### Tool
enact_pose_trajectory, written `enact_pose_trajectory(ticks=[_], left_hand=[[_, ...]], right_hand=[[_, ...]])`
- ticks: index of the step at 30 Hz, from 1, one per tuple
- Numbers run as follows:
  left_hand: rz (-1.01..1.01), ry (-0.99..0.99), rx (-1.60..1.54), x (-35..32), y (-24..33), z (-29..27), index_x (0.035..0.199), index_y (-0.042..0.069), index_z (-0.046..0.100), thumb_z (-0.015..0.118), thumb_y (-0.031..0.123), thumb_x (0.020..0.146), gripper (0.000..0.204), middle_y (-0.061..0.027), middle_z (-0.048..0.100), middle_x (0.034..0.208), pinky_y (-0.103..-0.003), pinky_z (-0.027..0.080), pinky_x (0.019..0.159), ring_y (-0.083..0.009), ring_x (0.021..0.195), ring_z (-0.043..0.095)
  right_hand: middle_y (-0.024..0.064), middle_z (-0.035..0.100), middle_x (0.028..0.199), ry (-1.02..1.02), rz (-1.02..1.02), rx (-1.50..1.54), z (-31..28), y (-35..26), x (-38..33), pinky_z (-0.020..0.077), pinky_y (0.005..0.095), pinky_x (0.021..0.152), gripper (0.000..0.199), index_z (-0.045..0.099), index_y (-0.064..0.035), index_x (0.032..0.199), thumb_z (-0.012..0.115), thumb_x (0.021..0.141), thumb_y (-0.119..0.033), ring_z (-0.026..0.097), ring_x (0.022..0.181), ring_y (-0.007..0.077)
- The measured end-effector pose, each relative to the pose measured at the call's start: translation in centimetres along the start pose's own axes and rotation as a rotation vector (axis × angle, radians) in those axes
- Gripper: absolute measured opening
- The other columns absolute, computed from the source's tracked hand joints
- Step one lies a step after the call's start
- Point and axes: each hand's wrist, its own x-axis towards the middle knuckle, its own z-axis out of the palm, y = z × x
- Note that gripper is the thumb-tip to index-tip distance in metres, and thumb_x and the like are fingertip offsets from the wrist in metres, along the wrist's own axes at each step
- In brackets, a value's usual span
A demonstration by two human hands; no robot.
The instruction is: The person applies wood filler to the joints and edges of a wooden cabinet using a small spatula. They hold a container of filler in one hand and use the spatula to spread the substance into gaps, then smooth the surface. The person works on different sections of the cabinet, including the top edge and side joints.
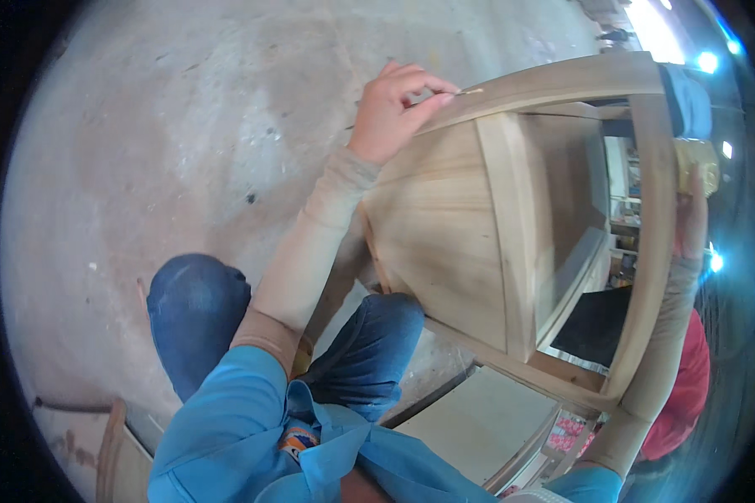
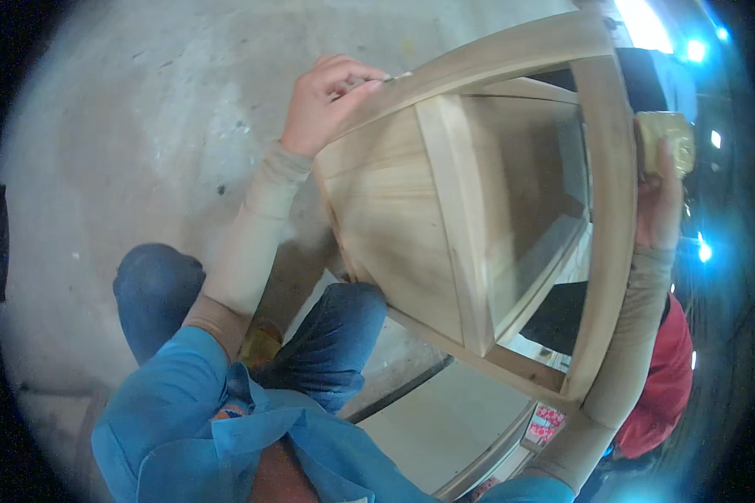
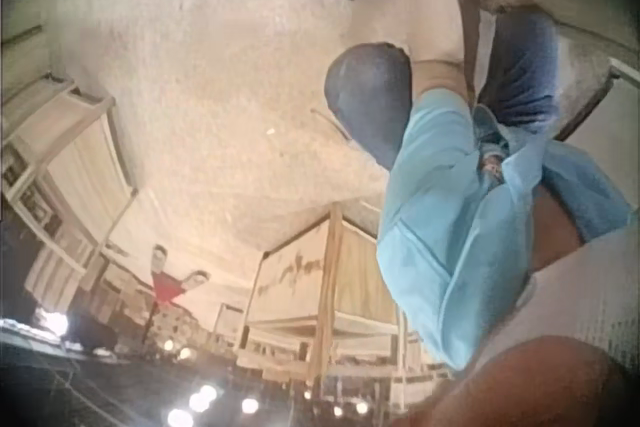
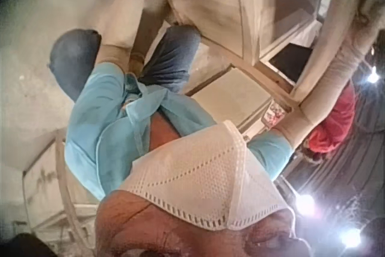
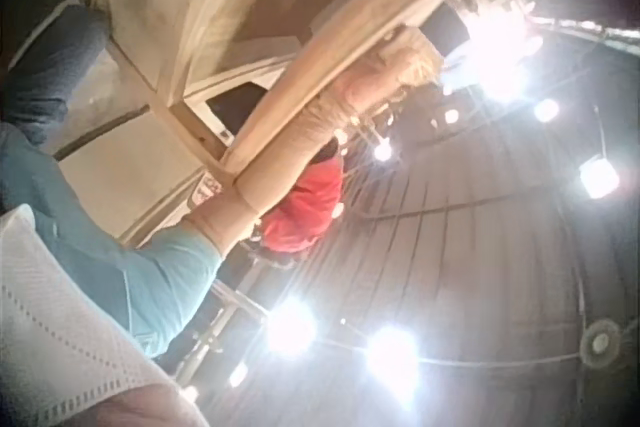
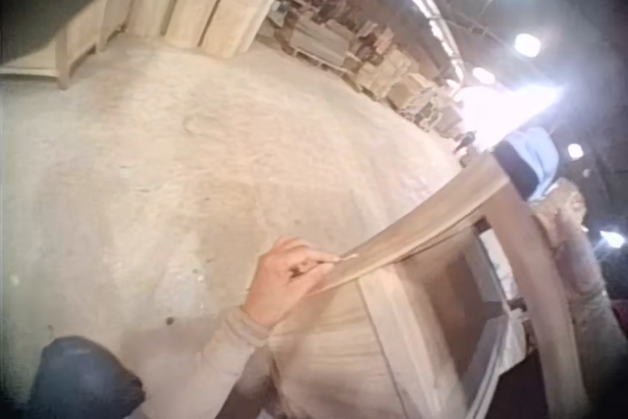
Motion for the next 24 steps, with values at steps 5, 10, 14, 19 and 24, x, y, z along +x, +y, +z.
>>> enact_pose_trajectory(ticks=[5,10,14,19,24], left_hand=[[-0.032,0.041,-0.148,0.6,1.0,0.3,0.087,0.009,0.071,0.069,0.013,0.081,0.008,0.0003,0.061,0.075,-0.025,0.044,0.058,-0.0125,0.072,0.051],[-0.137,0.106,-0.254,1.4,1.8,-0.8,0.09,0.006,0.07,0.067,0.011,0.083,0.008,-0.0012,0.063,0.08,-0.024,0.044,0.059,-0.0095,0.066,0.054],[-0.143,0.131,-0.345,2.3,1.2,-1.8,0.09,0.005,0.069,0.065,0.01,0.084,0.008,-0.0013,0.065,0.082,-0.023,0.043,0.058,-0.0082,0.067,0.055],[-0.165,0.131,-0.339,3.0,1.1,-3.7,0.09,0.004,0.069,0.065,0.01,0.085,0.009,-0.0017,0.065,0.08,-0.023,0.041,0.057,-0.0081,0.067,0.055],[-0.122,0.129,-0.335,3.4,0.6,-4.2,0.09,0.003,0.069,0.066,0.011,0.085,0.01,-0.0017,0.064,0.077,-0.023,0.04,0.056,-0.0086,0.066,0.054]], right_hand=[[0.0081,0.061,0.118,0.139,-0.154,-0.107,-0.5,0.6,0.1,0.0505,0.0336,0.087,0.041,0.052,-0.0035,0.125,0.058,0.093,-0.028,0.061,0.103,0.018],[0.0105,0.056,0.125,0.404,-0.331,-0.361,-0.3,0.3,-2.4,0.0455,0.0359,0.096,0.043,0.047,-0.0027,0.13,0.056,0.094,-0.024,0.056,0.113,0.0215],[0.0077,0.053,0.13,0.411,-0.344,-0.459,0.0,-0.1,-8.7,0.0376,0.037,0.106,0.044,0.043,-0.0038,0.134,0.055,0.095,-0.02,0.052,0.119,0.0197],[0.0062,0.054,0.128,0.519,-0.251,-0.472,-2.4,1.5,-15.0,0.0408,0.0358,0.103,0.043,0.045,-0.0037,0.133,0.055,0.094,-0.02,0.052,0.118,0.0165],[0.006,0.06,0.118,0.782,-0.174,-0.486,-3.6,2.7,-19.8,0.0496,0.0323,0.09,0.04,0.051,-0.0047,0.125,0.061,0.091,-0.024,0.058,0.108,0.0147]])
